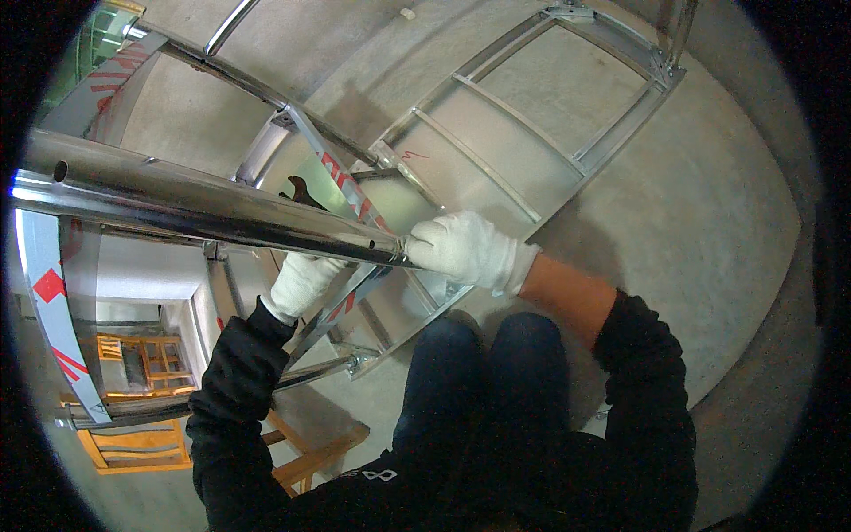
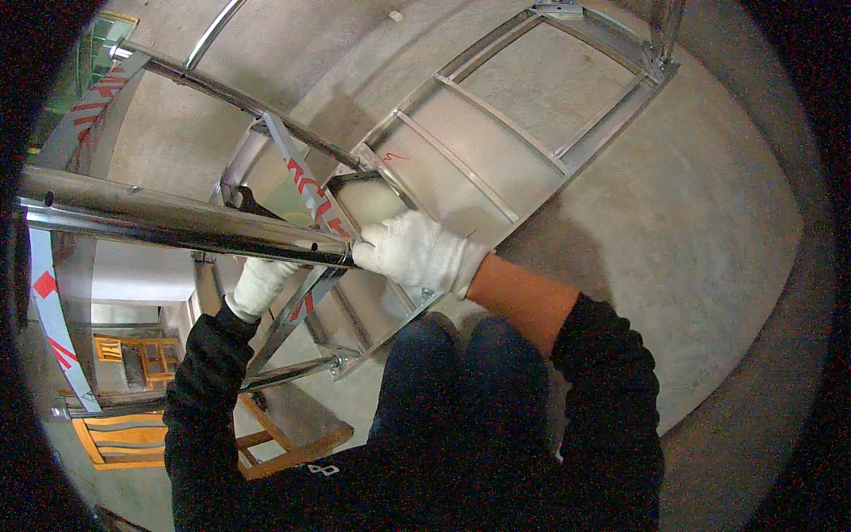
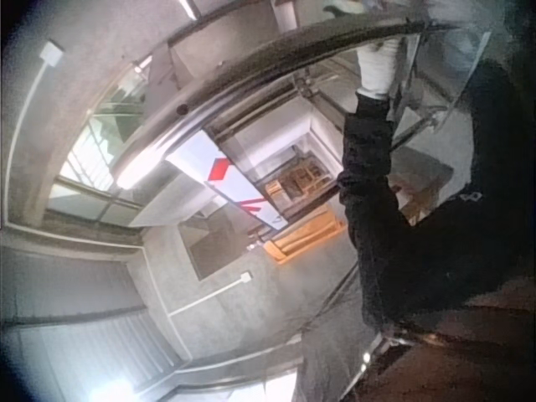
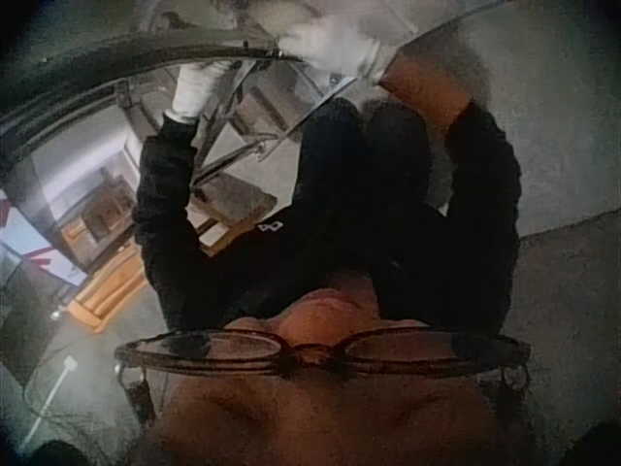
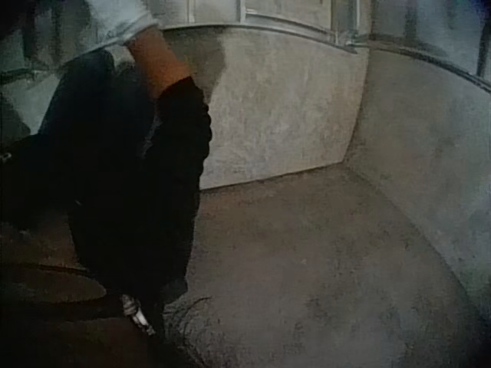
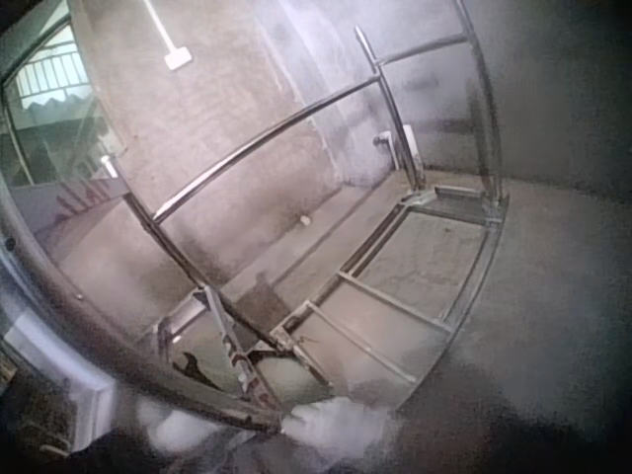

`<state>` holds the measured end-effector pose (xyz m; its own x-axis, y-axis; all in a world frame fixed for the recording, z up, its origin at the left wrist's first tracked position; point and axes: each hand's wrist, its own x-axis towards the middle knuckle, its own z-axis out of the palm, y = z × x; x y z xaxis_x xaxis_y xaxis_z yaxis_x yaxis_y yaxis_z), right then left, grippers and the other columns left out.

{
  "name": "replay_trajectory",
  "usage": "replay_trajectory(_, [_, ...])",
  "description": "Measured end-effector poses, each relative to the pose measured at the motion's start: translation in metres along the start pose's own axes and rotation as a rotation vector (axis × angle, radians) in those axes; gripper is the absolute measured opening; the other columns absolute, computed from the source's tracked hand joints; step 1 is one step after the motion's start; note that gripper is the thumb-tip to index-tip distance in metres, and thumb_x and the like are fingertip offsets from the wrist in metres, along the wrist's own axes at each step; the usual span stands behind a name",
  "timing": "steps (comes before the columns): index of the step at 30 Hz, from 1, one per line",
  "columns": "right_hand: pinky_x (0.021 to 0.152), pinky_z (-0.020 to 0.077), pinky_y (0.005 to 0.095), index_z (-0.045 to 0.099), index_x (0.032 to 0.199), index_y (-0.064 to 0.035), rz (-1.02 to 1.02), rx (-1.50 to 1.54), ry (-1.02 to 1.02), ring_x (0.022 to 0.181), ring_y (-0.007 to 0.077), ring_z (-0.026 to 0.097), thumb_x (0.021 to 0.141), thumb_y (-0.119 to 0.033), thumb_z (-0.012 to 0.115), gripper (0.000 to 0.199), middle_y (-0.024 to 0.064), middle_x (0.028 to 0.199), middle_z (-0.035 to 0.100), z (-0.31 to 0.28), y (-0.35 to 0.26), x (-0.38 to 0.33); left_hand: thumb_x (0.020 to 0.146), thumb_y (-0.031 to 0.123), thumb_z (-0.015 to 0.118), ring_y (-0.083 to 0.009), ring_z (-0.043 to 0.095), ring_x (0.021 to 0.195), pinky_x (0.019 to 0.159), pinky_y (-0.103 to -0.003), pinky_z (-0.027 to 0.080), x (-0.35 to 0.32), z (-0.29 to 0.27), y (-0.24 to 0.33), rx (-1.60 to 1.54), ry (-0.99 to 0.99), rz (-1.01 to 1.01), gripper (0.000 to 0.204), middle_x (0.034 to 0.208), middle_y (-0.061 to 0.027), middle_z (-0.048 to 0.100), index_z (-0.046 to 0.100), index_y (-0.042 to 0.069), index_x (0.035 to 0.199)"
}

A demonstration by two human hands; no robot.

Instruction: The person assembles a stainless steel metal frame by inserting bolts and tightening nuts with a wrench. They work on multiple joints, securing vertical and horizontal bars together while kneeling on the floor.

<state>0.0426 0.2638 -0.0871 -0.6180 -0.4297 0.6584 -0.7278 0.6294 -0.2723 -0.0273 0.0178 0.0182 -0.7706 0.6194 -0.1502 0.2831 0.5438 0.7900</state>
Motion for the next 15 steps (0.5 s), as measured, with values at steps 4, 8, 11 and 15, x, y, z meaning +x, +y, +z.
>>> replay_trajectory(4, [0.062,0.0522,0.0375,0.06,0.094,-0.004,0.384,0.304,0.134,0.072,0.0318,0.063,0.087,-0.017,0.061,0.015,0.0115,0.08,0.062,0.009,-0.026,-0.006,0.091,0.017,0.067,-0.0141,0.061,0.091,0.08,-0.03,0.051,0.001,0.007,0.014,0.024,0.004,0.014,0.026,0.1,-0.0058,0.067,0.063,0.002,0.112])
replay_trajectory(8, [0.066,0.0523,0.0354,0.06,0.095,-0.0026,0.924,0.814,0.282,0.069,0.0244,0.062,0.093,-0.02,0.059,0.018,0.0104,0.076,0.063,0.003,-0.066,0.009,0.092,0.016,0.065,-0.0125,0.061,0.091,0.08,-0.029,0.05,-0.002,0.005,0.015,-0.052,-0.019,-0.078,0.024,0.1,-0.0049,0.067,0.063,0.003,0.113])
replay_trajectory(11, [0.07,0.0525,0.0345,0.059,0.1,-0.006,1.275,1.621,0.395,0.069,0.0121,0.059,0.097,-0.021,0.054,0.016,0.0034,0.08,0.061,-0.004,-0.081,0.019,0.094,0.014,0.063,-0.0113,0.061,0.09,0.079,-0.029,0.051,-0.003,0.011,0.014,-0.197,0.006,-0.047,0.022,0.099,-0.004,0.067,0.064,0.002,0.113])
replay_trajectory(15, [0.075,0.0535,0.0352,0.058,0.1,-0.0094,1.314,2.214,0.875,0.072,0.0114,0.058,0.099,-0.019,0.049,0.013,0.0013,0.083,0.058,0.002,-0.103,0.043,0.095,0.013,0.061,-0.0125,0.061,0.091,0.081,-0.029,0.05,0.003,0.011,0.008,-0.149,-0.042,0.044,0.022,0.102,-0.005,0.068,0.062,0.001,0.114])
